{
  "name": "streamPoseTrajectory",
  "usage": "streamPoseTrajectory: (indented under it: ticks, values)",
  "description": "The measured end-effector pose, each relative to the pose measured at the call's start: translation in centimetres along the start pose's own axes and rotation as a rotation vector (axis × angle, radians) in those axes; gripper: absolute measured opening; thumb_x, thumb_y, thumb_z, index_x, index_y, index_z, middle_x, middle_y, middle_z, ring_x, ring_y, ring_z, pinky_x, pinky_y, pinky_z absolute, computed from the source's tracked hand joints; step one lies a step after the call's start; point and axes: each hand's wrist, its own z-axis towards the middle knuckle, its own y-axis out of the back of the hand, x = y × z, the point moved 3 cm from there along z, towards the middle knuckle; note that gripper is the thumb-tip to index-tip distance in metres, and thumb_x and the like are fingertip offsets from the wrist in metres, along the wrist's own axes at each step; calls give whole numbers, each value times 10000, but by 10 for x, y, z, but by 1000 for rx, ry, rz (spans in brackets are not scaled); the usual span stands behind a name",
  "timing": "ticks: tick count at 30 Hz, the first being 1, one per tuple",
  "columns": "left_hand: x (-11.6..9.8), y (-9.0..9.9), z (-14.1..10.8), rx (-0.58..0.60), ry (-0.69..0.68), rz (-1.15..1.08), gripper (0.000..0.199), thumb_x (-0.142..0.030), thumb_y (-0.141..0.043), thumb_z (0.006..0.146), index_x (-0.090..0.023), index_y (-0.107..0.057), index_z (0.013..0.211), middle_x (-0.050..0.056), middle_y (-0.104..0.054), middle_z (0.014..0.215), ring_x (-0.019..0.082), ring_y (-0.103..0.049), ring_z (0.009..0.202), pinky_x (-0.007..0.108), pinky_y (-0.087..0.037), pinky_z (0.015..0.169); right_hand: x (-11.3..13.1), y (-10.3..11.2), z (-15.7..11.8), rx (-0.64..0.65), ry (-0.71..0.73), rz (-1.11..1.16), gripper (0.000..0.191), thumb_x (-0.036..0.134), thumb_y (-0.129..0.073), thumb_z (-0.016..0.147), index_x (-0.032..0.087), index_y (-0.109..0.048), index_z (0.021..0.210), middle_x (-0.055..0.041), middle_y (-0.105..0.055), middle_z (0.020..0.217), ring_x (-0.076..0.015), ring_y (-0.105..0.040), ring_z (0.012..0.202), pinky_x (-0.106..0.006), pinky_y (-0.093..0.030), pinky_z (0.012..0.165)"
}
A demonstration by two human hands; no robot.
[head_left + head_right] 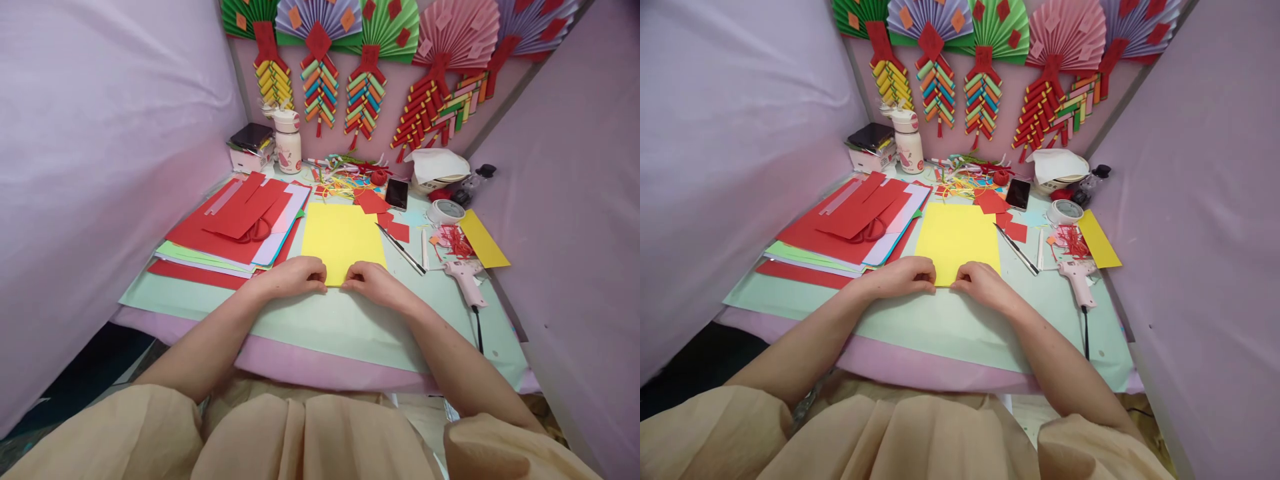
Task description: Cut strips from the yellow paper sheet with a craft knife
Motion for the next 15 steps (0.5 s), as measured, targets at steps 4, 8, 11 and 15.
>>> streamPoseTrajectory:
  ticks: [4,8,11,15]
  values:
    - [0,-1,-1,-21,7,-45,110,-280,-624,842,-185,-632,786,10,-624,851,157,-576,809,245,-396,719,1,-1,-1,3,-7,2,143,326,-637,809,203,-626,737,-7,-634,785,-148,-537,744,-266,-357,648]
    - [-1,-8,0,-55,5,-67,64,-230,-629,827,-196,-667,865,15,-615,897,165,-593,858,255,-418,760,3,-2,-2,13,-4,9,96,300,-643,792,208,-640,763,-8,-635,817,-149,-549,774,-266,-374,671]
    - [-3,-12,-1,-64,-7,-75,77,-189,-608,828,-200,-680,852,18,-616,898,168,-593,878,260,-418,773,4,-2,-3,15,2,12,75,289,-632,795,217,-651,788,-6,-641,849,-149,-558,797,-268,-386,691]
    - [-6,-14,-3,-95,4,-61,58,-203,-608,835,-194,-658,808,15,-617,878,171,-582,874,269,-411,772,4,-2,-4,11,9,3,92,291,-599,812,220,-653,789,-7,-648,865,-149,-563,804,-272,-389,698]
